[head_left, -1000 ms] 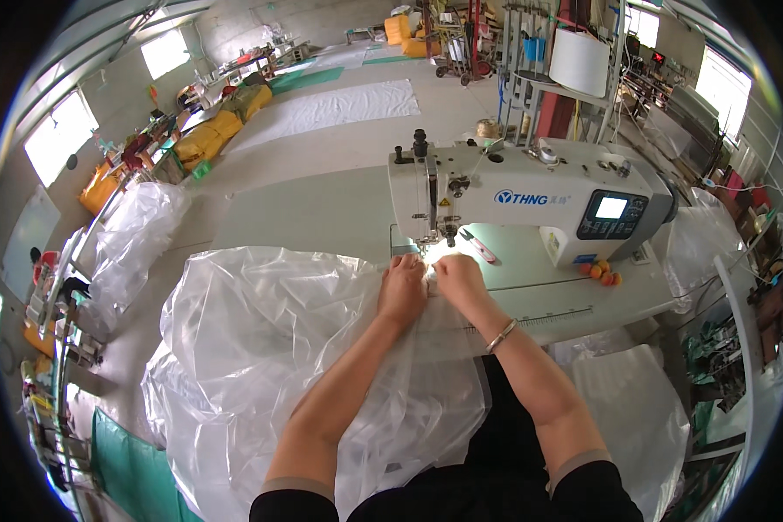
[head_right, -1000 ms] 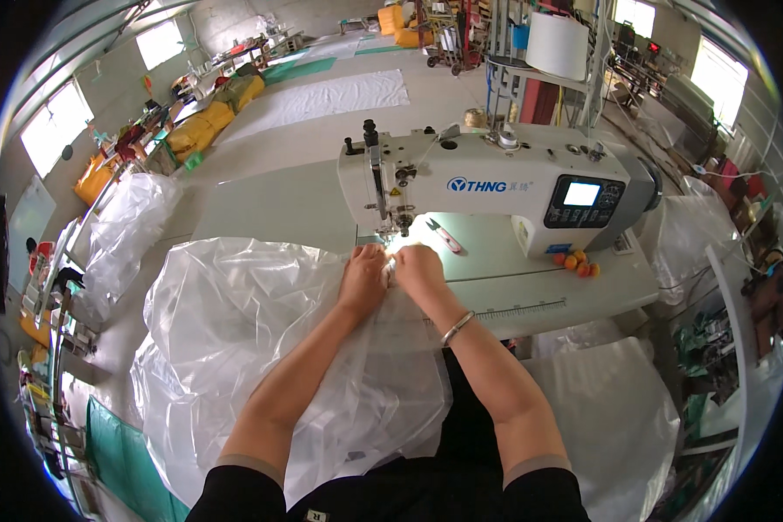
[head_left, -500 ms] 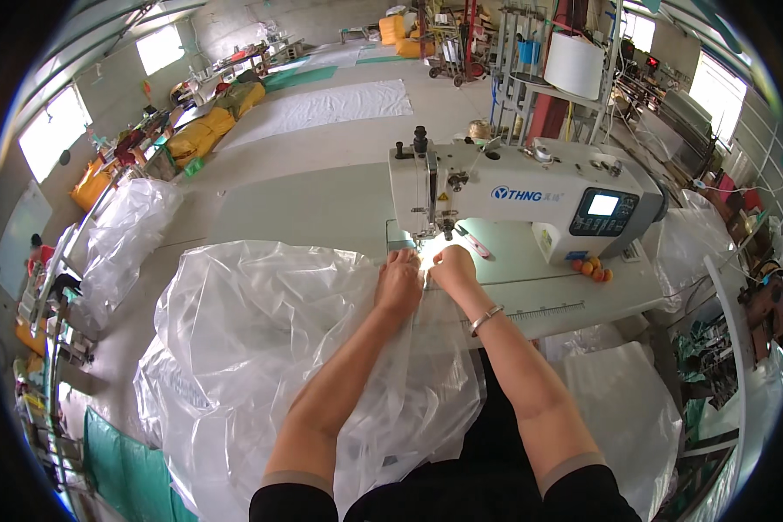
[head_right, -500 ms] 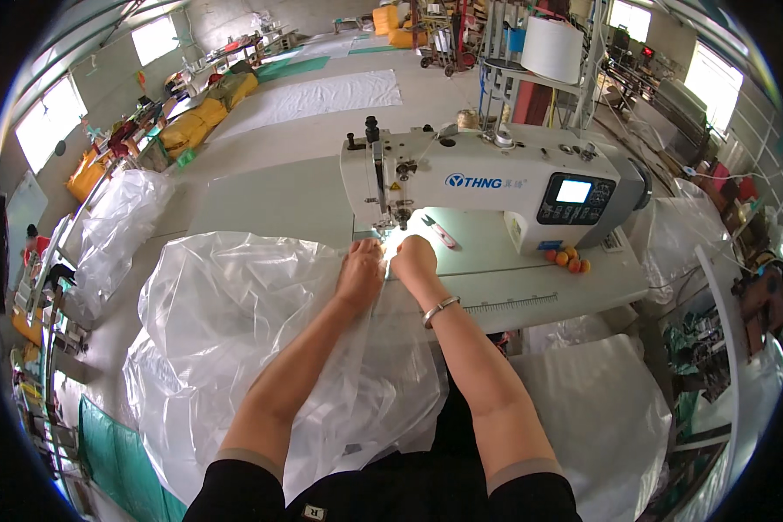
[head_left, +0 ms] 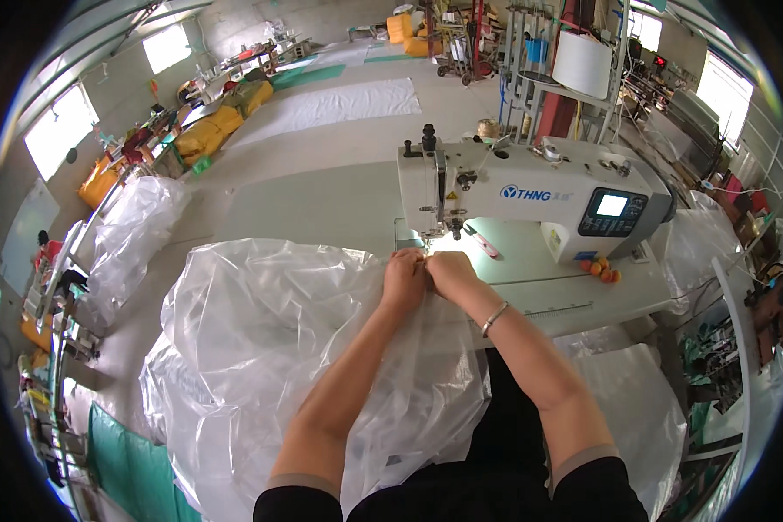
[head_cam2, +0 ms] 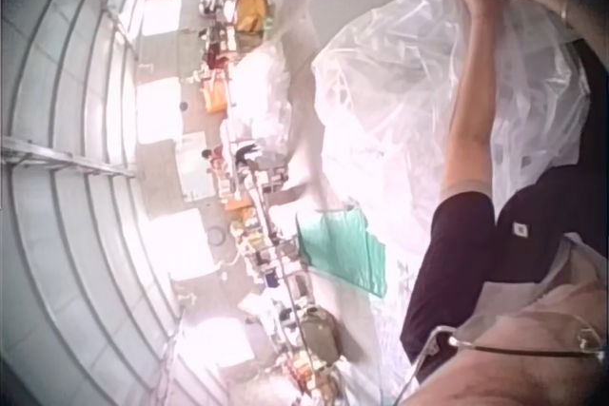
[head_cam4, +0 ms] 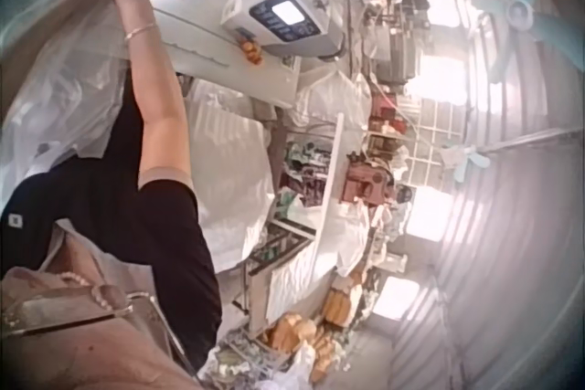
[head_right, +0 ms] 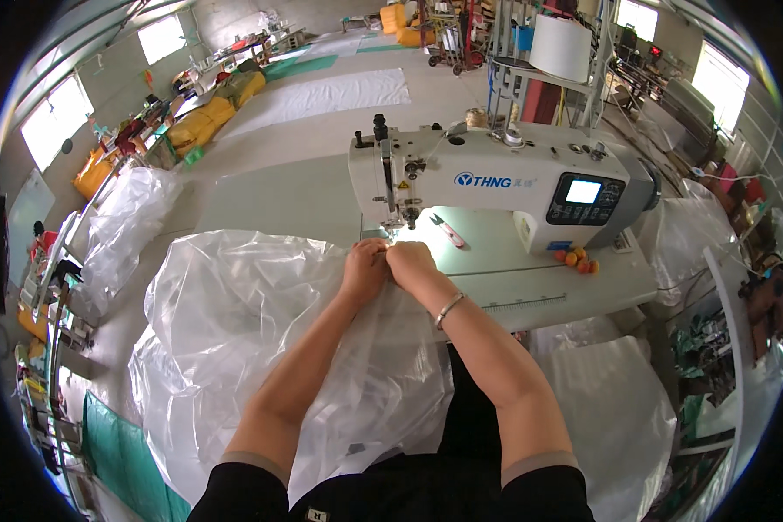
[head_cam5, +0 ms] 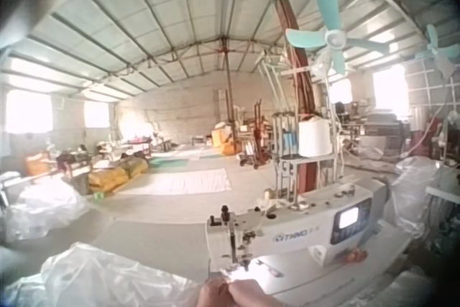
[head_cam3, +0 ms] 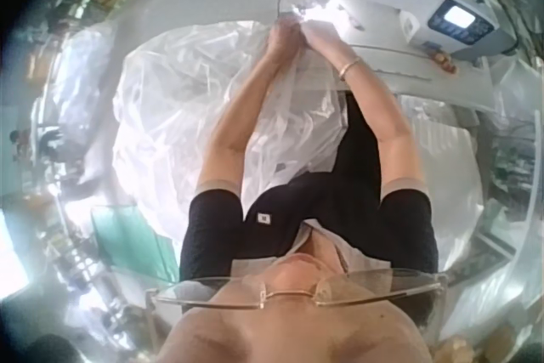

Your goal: The person aligns and sews large white plastic sheets using an industrial sewing machine. They repeatedly fold the edges of the plastic, guide the material under the needle, and operate the machine to stitch the seams. The person adjusts the plastic frequently to maintain alignment during the sewing process.

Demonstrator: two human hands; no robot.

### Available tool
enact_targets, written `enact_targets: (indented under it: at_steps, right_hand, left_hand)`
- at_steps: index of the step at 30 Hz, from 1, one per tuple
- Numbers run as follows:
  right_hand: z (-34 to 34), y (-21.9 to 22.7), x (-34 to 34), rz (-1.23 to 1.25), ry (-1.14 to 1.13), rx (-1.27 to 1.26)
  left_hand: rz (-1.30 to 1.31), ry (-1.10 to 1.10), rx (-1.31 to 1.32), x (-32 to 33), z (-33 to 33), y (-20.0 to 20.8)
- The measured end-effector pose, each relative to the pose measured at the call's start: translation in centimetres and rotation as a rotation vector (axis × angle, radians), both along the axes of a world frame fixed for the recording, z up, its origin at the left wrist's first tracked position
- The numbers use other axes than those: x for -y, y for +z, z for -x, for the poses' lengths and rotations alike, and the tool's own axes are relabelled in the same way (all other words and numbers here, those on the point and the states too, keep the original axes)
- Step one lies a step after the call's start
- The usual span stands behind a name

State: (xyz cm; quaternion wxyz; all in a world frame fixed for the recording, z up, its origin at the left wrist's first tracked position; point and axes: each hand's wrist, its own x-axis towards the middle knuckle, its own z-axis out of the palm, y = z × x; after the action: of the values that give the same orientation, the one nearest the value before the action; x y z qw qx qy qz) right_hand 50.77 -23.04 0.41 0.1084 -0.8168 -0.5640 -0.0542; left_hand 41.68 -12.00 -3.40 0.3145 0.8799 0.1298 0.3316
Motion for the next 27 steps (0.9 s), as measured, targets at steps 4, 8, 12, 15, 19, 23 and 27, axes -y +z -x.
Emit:
enact_targets:
  at_steps: [4,8,12,15,19,23,27]
  right_hand:
    - [0.0,1.3,0.4,0.042,0.027,-0.011]
    - [0.5,-0.5,2.6,-0.296,-0.101,-0.175]
    - [5.0,-0.1,7.8,-0.397,-0.148,-0.341]
    - [8.3,-1.0,11.3,-0.255,-0.174,-0.177]
    - [10.1,-0.3,13.3,-0.117,-0.167,-0.123]
    - [6.1,0.9,10.8,-0.403,-0.156,-0.193]
    - [3.3,0.4,6.8,-0.457,-0.197,-0.361]
  left_hand:
    - [0.115,-0.057,0.159,1.6,0.3,1.9]
    - [-0.007,-0.174,0.014,1.4,0.5,2.2]
    - [-0.196,-0.125,-0.034,0.6,0.7,1.6]
    - [-0.2,-0.108,-0.093,0.2,0.4,1.2]
    - [-0.225,-0.113,-0.082,0.3,0.4,1.6]
    - [-0.241,-0.128,-0.07,0.5,0.5,2.1]
    - [-0.234,-0.136,-0.085,0.3,0.5,2.3]
